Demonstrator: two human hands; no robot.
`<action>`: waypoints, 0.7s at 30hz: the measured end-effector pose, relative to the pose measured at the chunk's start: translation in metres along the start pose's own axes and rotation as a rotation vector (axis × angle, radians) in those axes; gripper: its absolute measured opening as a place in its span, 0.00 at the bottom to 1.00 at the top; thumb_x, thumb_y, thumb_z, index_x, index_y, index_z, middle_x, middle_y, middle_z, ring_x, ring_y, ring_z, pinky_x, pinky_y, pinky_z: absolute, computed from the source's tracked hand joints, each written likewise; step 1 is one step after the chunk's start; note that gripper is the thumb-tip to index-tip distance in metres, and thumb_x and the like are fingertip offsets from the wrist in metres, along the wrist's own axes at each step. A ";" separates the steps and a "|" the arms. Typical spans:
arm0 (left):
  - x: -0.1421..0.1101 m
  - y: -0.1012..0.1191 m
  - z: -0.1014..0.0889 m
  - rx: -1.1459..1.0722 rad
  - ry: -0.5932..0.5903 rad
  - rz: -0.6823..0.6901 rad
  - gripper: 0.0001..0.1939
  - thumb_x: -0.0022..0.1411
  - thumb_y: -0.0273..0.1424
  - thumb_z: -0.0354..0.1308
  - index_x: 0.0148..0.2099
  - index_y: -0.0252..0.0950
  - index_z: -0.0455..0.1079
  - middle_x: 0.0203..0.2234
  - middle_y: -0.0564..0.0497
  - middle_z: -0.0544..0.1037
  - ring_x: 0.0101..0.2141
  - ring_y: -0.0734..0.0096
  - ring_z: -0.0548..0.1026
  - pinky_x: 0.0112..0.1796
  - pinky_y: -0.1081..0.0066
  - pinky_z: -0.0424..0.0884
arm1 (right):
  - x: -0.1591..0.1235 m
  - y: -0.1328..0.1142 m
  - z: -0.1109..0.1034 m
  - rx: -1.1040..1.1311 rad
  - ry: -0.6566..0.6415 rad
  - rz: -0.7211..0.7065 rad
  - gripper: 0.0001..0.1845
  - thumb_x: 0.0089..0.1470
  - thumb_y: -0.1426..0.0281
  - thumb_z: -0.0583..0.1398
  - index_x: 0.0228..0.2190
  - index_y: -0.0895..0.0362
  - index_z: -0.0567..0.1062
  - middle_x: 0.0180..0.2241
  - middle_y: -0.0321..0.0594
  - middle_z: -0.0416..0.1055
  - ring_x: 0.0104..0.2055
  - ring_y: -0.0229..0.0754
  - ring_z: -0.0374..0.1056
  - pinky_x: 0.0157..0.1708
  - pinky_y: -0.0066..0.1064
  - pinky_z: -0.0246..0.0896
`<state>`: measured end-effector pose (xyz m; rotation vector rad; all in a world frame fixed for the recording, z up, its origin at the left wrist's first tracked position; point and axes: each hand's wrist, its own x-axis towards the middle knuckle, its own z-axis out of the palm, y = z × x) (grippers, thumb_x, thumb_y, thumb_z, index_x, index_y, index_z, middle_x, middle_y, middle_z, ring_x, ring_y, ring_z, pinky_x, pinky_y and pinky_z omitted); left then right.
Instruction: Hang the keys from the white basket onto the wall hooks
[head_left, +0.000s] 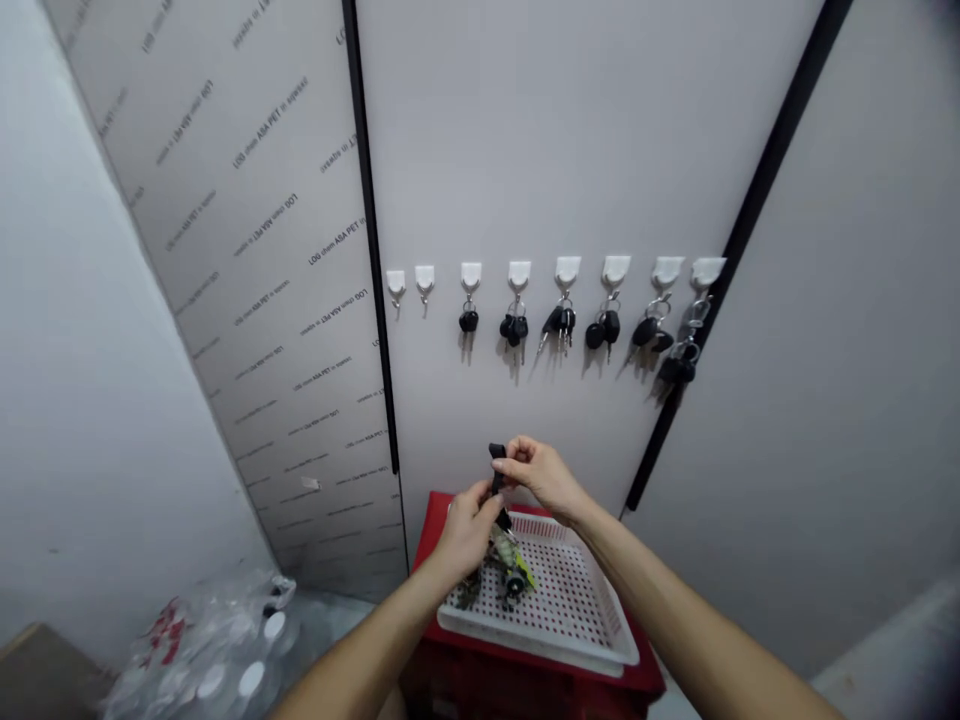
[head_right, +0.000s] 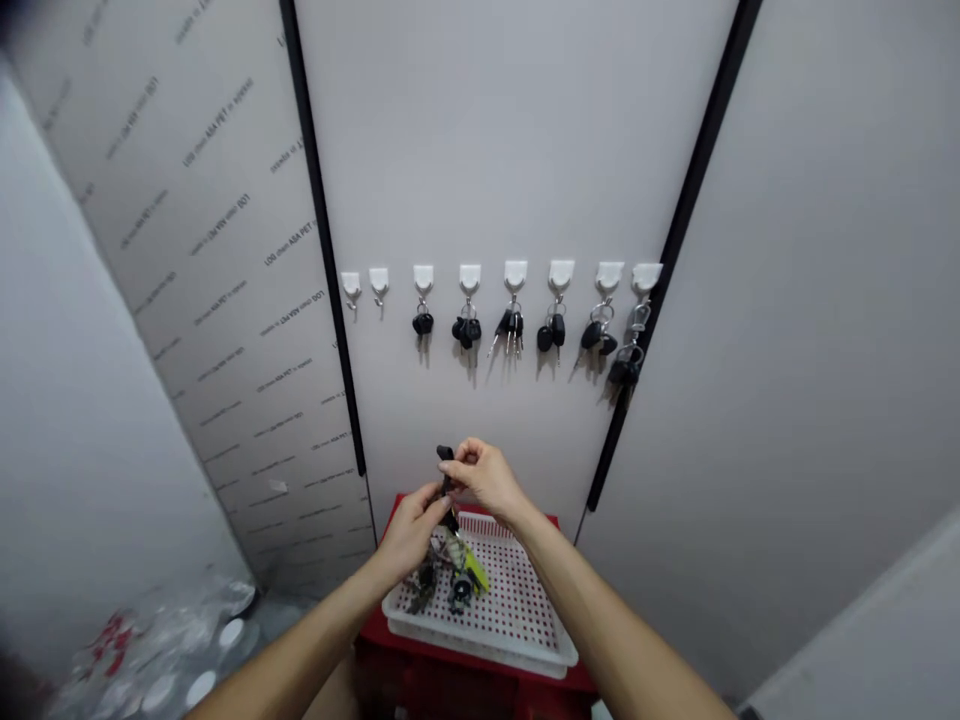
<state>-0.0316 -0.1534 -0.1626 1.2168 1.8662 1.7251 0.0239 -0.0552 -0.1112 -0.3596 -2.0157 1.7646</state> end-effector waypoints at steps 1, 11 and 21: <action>0.003 0.005 -0.003 -0.013 0.000 0.013 0.13 0.49 0.30 0.44 0.36 0.32 0.64 0.28 0.51 0.70 0.30 0.74 0.65 0.32 0.76 0.60 | 0.001 -0.006 0.000 0.008 -0.002 -0.022 0.12 0.31 0.70 0.58 0.16 0.59 0.57 0.12 0.25 0.57 0.14 0.27 0.54 0.17 0.22 0.50; 0.051 0.070 -0.041 -0.273 0.134 0.116 0.11 0.48 0.29 0.46 0.34 0.30 0.63 0.20 0.53 0.67 0.23 0.79 0.64 0.27 0.78 0.60 | 0.040 -0.083 0.020 -0.062 0.150 -0.395 0.11 0.31 0.69 0.58 0.18 0.59 0.59 0.13 0.28 0.58 0.16 0.29 0.56 0.18 0.23 0.52; 0.096 0.101 -0.101 -0.466 0.288 0.184 0.06 0.47 0.27 0.48 0.28 0.30 0.64 0.16 0.55 0.66 0.18 0.83 0.63 0.22 0.80 0.59 | 0.096 -0.131 0.071 -0.318 0.396 -0.518 0.07 0.35 0.67 0.54 0.18 0.59 0.61 0.15 0.32 0.61 0.16 0.32 0.58 0.16 0.24 0.54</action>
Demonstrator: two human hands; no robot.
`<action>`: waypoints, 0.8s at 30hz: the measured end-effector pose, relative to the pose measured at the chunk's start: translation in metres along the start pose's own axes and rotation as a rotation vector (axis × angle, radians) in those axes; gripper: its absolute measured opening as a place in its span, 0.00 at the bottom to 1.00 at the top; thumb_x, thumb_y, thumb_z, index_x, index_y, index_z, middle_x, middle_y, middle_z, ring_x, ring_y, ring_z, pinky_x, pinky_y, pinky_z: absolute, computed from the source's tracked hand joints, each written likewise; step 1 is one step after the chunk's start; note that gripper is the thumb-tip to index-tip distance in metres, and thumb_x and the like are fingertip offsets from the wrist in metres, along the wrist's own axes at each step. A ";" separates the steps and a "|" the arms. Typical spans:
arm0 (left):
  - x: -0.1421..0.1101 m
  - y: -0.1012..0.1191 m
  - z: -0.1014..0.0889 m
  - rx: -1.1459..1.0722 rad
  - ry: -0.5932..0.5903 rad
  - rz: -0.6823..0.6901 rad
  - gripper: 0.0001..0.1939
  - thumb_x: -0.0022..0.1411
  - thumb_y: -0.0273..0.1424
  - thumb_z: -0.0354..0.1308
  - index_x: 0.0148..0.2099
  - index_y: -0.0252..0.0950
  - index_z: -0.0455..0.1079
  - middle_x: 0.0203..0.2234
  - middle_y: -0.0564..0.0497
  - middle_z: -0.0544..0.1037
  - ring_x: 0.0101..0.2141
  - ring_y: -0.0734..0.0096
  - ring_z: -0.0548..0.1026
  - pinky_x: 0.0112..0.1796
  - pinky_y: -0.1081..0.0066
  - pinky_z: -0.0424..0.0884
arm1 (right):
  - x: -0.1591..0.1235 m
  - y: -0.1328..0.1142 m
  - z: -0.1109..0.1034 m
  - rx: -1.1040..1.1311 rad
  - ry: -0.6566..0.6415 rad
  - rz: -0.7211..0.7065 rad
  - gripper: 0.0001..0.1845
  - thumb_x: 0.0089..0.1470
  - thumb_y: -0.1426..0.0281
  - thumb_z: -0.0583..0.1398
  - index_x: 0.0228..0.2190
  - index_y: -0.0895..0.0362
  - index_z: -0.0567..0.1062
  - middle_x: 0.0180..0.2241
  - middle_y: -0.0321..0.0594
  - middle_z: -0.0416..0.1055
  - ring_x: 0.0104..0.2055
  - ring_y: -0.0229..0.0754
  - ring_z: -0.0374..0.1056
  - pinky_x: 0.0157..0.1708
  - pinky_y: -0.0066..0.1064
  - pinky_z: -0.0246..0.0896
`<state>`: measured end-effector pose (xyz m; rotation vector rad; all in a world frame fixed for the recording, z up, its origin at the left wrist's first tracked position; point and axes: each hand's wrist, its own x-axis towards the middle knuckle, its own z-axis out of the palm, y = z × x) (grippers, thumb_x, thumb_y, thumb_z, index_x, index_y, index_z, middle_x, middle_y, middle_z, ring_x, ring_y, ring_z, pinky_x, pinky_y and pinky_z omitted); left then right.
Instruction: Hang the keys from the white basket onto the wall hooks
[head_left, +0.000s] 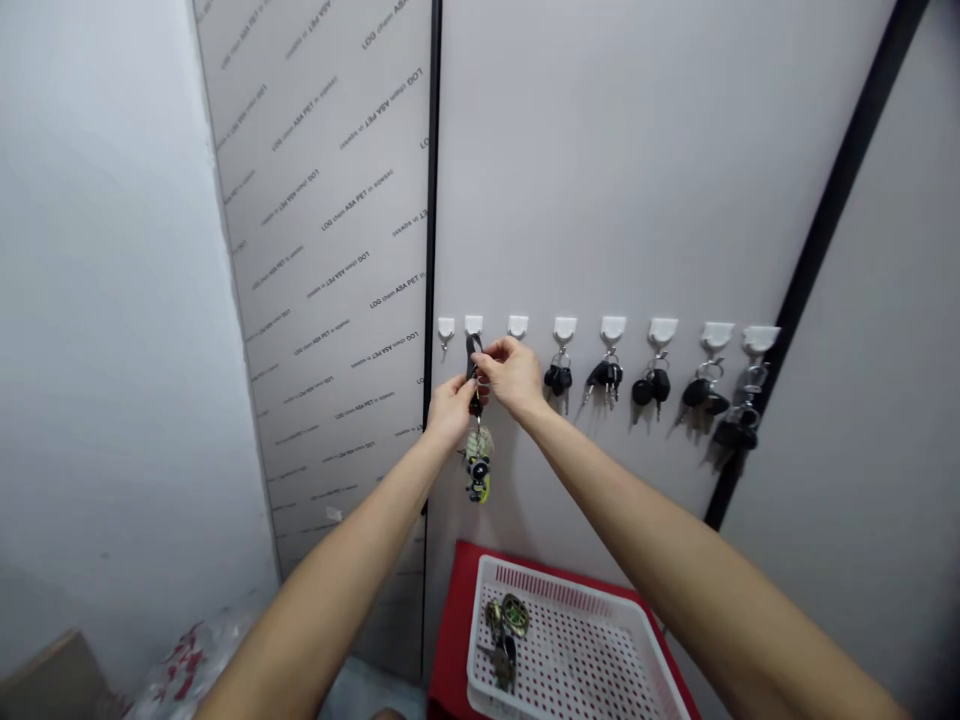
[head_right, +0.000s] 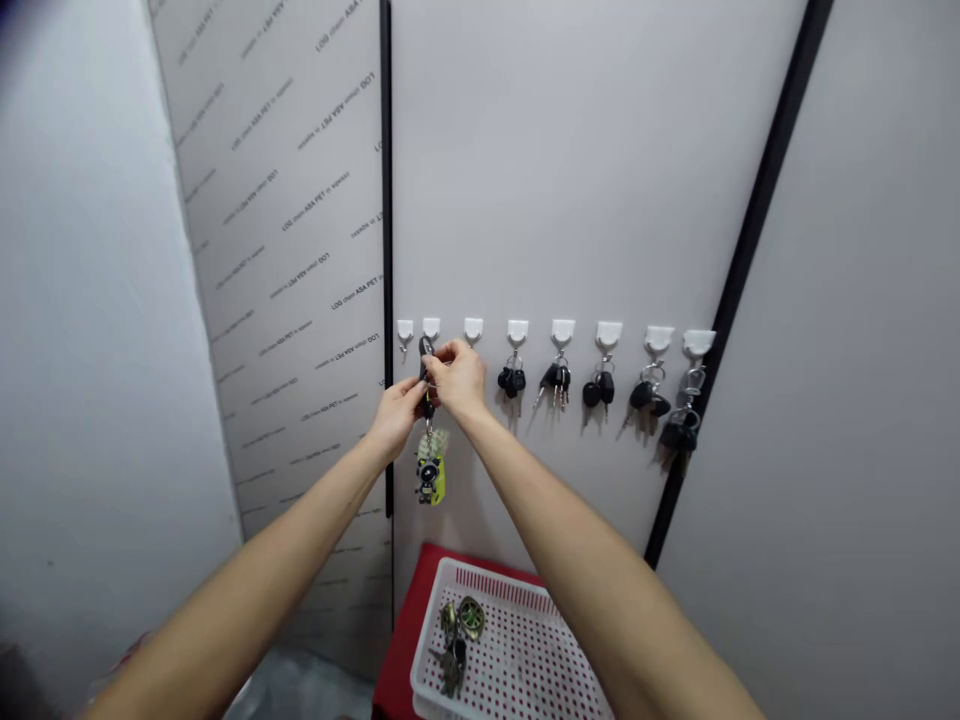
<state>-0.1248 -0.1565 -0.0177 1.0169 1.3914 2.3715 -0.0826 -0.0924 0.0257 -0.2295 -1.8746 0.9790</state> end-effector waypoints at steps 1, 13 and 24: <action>0.005 0.001 -0.002 0.002 0.008 -0.003 0.06 0.47 0.27 0.48 0.27 0.29 0.63 0.16 0.55 0.65 0.18 0.84 0.62 0.21 0.80 0.58 | 0.003 -0.001 0.004 -0.023 0.013 0.006 0.07 0.35 0.68 0.54 0.19 0.58 0.61 0.16 0.32 0.62 0.16 0.32 0.58 0.17 0.24 0.55; 0.020 -0.015 -0.019 0.175 -0.019 -0.093 0.07 0.47 0.26 0.48 0.23 0.28 0.65 0.12 0.55 0.65 0.16 0.81 0.63 0.22 0.78 0.60 | 0.010 0.019 0.023 -0.305 -0.001 0.012 0.04 0.36 0.70 0.53 0.19 0.59 0.65 0.15 0.34 0.64 0.19 0.34 0.60 0.25 0.28 0.56; 0.007 -0.031 -0.032 0.493 0.107 -0.021 0.14 0.47 0.24 0.47 0.39 0.29 0.63 0.35 0.45 0.70 0.34 0.73 0.67 0.36 0.71 0.61 | -0.041 0.036 -0.007 -0.325 -0.078 -0.124 0.07 0.38 0.71 0.53 0.23 0.60 0.67 0.21 0.35 0.65 0.23 0.32 0.60 0.28 0.27 0.55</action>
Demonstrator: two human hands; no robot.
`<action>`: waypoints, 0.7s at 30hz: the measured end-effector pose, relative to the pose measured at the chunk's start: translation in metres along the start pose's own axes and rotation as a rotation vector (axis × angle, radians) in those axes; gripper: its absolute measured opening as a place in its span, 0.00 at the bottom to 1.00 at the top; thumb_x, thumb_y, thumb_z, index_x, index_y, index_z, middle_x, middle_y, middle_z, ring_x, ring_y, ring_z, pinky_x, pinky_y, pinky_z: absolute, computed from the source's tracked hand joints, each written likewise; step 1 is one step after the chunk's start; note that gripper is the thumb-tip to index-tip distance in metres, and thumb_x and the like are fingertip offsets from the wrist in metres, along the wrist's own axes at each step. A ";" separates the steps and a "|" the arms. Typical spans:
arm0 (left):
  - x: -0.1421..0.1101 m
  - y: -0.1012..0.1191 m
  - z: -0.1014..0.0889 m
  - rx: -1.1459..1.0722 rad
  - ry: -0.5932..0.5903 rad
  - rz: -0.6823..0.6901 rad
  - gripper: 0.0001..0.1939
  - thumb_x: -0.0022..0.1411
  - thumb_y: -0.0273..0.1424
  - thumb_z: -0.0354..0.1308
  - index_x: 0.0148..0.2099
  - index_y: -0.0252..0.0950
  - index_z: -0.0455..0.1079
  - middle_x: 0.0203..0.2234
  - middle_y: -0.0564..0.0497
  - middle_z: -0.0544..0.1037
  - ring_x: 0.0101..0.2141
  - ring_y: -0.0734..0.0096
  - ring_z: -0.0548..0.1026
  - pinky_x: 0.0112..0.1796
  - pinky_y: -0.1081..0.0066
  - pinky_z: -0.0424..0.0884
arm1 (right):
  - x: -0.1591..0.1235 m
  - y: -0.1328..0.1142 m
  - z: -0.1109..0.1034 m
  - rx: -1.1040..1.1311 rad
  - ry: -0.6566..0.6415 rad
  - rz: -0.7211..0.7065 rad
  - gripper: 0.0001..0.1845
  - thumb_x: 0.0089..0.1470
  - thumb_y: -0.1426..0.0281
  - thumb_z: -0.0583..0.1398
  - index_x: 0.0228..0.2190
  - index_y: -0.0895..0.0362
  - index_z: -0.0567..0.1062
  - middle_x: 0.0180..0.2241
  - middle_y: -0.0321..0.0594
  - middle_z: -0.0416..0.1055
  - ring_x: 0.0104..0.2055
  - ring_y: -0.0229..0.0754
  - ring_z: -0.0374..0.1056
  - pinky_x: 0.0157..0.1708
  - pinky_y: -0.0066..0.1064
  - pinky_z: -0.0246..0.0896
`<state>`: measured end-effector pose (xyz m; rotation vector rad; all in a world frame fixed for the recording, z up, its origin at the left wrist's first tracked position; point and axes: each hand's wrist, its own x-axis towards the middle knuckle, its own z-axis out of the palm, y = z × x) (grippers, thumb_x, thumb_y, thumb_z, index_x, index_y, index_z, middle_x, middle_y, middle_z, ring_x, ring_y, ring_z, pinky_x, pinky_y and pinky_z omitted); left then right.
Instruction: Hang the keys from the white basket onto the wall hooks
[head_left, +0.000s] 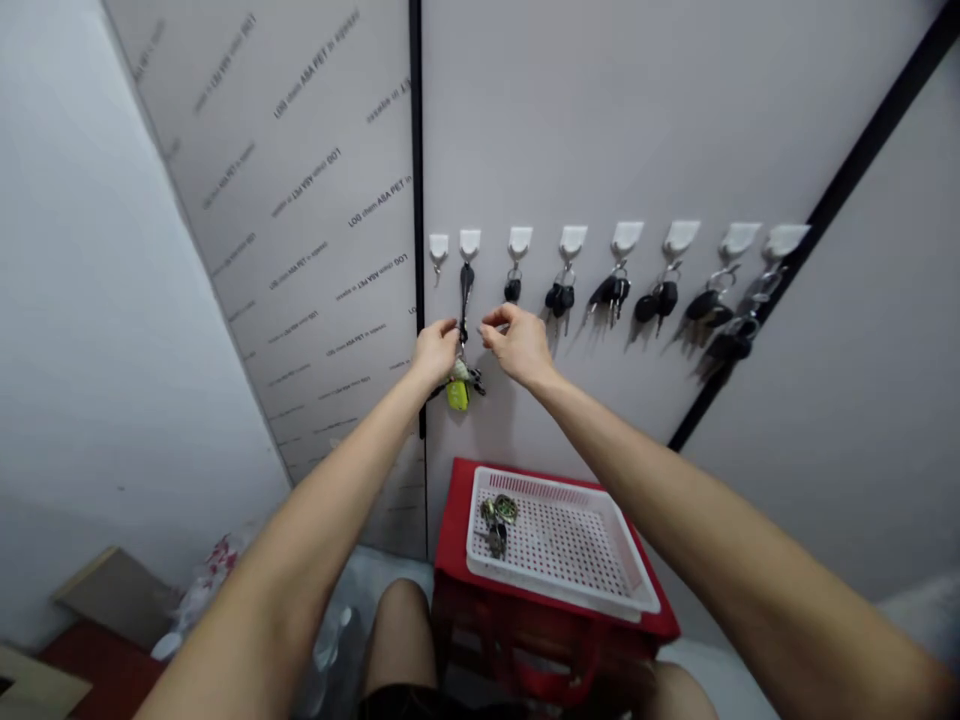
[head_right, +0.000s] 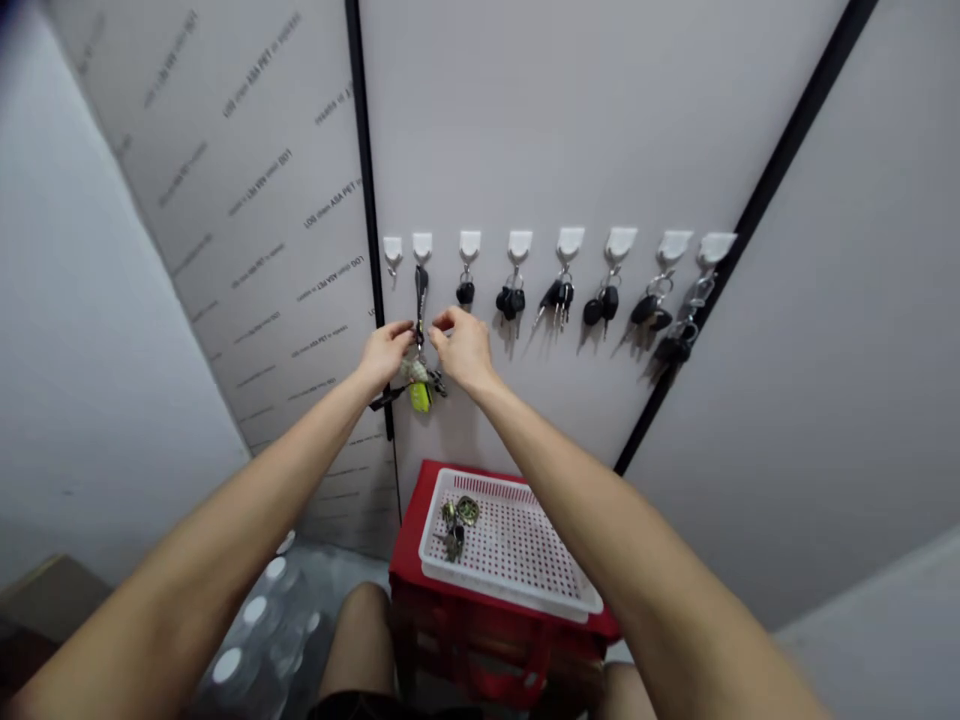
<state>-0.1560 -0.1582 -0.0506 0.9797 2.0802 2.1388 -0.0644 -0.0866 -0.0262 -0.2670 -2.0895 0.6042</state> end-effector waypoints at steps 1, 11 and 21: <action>-0.006 -0.003 -0.001 0.027 0.009 0.017 0.15 0.47 0.24 0.47 0.40 0.29 0.63 0.36 0.45 0.69 0.35 0.73 0.67 0.37 0.70 0.61 | -0.011 0.007 -0.002 -0.016 -0.036 0.008 0.07 0.38 0.71 0.53 0.23 0.60 0.67 0.21 0.34 0.66 0.23 0.32 0.60 0.28 0.26 0.55; -0.098 -0.070 0.003 0.277 -0.199 0.018 0.13 0.48 0.24 0.45 0.38 0.31 0.64 0.35 0.46 0.69 0.35 0.73 0.67 0.39 0.72 0.61 | -0.147 0.100 0.013 -0.094 -0.760 0.172 0.12 0.36 0.78 0.49 0.22 0.60 0.71 0.22 0.38 0.69 0.23 0.34 0.61 0.25 0.23 0.53; -0.151 -0.103 0.013 0.568 -0.581 0.032 0.13 0.47 0.23 0.44 0.35 0.33 0.65 0.30 0.48 0.70 0.32 0.73 0.67 0.36 0.73 0.62 | -0.190 0.111 0.018 -0.087 -0.919 0.013 0.20 0.33 0.79 0.48 0.30 0.57 0.70 0.26 0.37 0.68 0.27 0.35 0.61 0.26 0.22 0.52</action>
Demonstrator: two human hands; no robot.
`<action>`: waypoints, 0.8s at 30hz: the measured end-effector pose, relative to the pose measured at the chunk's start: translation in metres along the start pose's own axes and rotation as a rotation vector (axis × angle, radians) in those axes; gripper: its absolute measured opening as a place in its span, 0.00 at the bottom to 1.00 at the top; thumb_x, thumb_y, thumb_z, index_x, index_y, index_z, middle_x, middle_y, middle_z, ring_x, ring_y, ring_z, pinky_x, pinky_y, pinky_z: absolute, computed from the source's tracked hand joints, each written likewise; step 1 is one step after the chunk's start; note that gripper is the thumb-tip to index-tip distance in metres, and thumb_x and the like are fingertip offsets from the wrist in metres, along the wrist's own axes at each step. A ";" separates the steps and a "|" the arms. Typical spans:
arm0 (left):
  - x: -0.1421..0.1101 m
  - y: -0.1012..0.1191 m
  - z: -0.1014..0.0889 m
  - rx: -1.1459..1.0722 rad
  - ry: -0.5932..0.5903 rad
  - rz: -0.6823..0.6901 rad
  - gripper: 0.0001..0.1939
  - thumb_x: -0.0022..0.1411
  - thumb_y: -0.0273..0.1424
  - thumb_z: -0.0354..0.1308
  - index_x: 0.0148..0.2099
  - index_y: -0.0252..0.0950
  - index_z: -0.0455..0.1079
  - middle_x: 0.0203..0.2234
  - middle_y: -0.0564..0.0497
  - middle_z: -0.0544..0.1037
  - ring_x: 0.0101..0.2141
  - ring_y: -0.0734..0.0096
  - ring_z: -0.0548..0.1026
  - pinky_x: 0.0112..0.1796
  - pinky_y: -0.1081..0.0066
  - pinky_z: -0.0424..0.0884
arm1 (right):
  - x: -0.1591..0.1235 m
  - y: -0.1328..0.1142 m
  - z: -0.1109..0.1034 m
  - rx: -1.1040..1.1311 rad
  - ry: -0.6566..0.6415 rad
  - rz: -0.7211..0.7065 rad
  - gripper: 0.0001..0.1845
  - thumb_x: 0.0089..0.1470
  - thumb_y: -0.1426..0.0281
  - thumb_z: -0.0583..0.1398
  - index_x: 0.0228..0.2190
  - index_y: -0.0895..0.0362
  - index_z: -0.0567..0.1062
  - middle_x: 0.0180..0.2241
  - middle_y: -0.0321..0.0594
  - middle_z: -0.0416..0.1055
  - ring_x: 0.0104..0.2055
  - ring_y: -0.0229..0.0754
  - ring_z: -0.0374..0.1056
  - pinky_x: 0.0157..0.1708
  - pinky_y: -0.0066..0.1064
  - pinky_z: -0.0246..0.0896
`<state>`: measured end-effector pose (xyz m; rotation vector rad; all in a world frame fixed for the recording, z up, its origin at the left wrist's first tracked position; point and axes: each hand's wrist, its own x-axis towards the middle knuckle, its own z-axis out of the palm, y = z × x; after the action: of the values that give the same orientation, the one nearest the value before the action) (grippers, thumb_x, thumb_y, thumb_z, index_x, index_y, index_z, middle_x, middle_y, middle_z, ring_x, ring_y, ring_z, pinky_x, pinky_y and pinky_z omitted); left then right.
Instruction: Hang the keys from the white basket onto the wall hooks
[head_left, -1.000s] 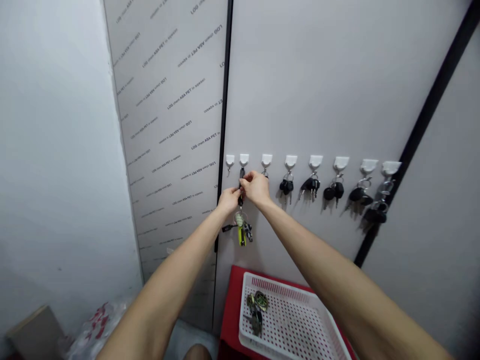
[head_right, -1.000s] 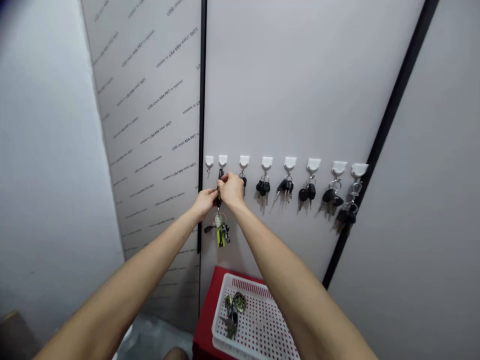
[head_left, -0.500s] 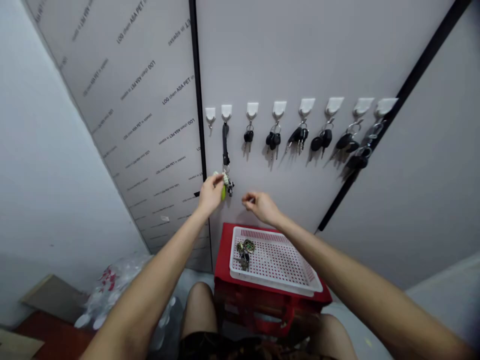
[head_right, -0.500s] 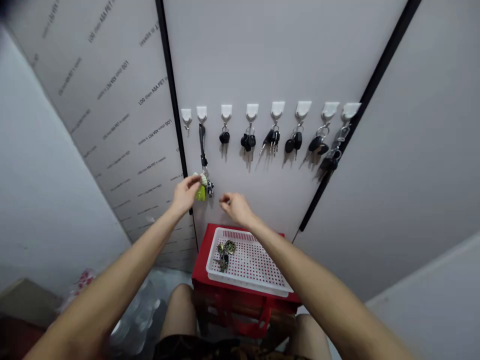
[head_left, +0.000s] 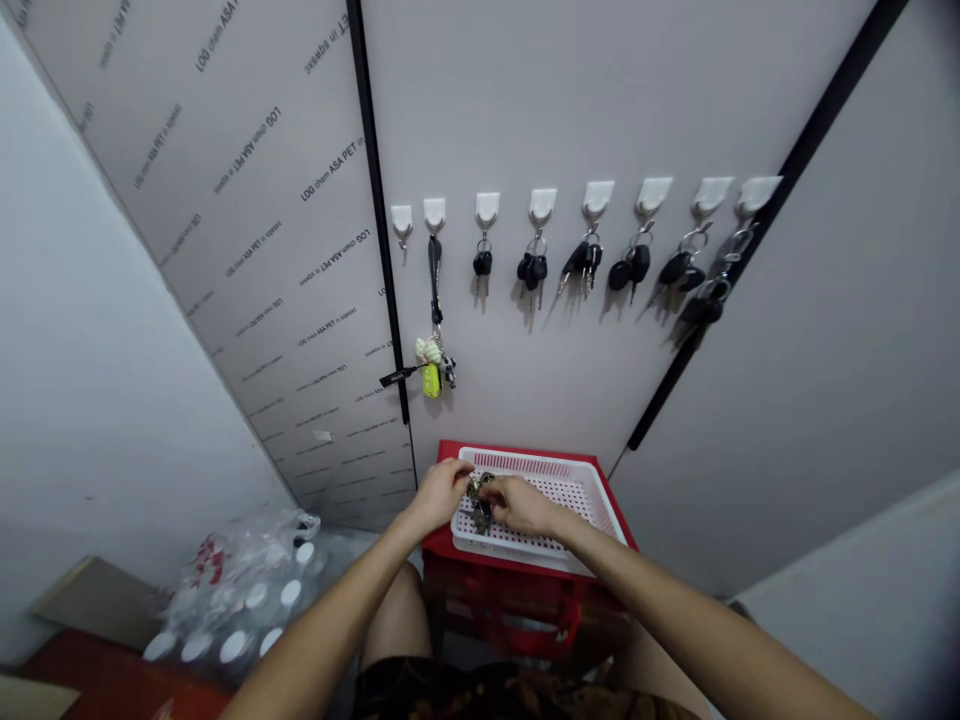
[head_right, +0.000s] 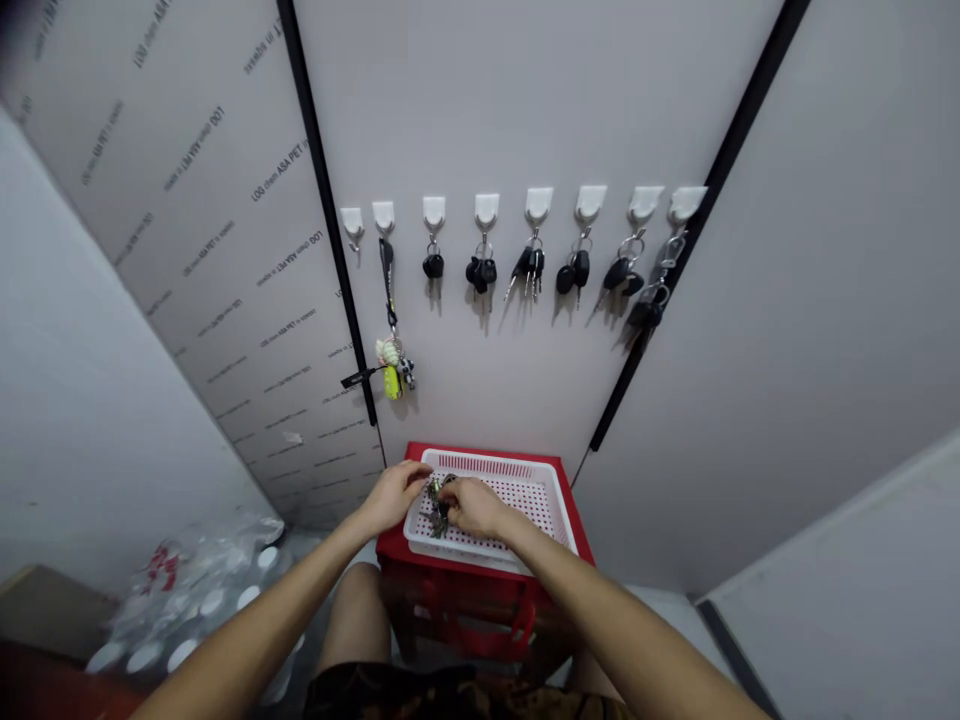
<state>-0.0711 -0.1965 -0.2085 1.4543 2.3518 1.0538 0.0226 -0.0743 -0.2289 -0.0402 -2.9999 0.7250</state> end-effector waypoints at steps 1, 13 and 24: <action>-0.001 -0.001 0.001 0.008 -0.003 0.000 0.12 0.47 0.23 0.44 0.35 0.33 0.66 0.30 0.48 0.70 0.33 0.73 0.67 0.36 0.74 0.62 | 0.000 0.000 0.001 -0.010 0.000 -0.022 0.21 0.32 0.79 0.48 0.32 0.57 0.69 0.29 0.38 0.68 0.29 0.36 0.61 0.28 0.23 0.52; -0.004 -0.003 0.002 -0.009 -0.001 0.020 0.13 0.47 0.22 0.44 0.35 0.33 0.66 0.30 0.48 0.70 0.33 0.73 0.67 0.36 0.74 0.61 | 0.006 -0.006 -0.020 0.039 0.005 0.030 0.10 0.34 0.78 0.51 0.20 0.61 0.72 0.19 0.37 0.66 0.22 0.33 0.58 0.24 0.22 0.51; 0.002 0.012 -0.005 -0.233 0.054 -0.008 0.11 0.47 0.25 0.46 0.34 0.34 0.66 0.28 0.51 0.71 0.29 0.75 0.67 0.33 0.75 0.62 | 0.014 -0.027 -0.059 0.244 0.082 0.182 0.10 0.38 0.73 0.51 0.21 0.63 0.70 0.13 0.33 0.60 0.16 0.29 0.52 0.17 0.20 0.47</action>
<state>-0.0661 -0.1937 -0.1966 1.3465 2.1795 1.3295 0.0117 -0.0705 -0.1638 -0.3269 -2.8327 1.0732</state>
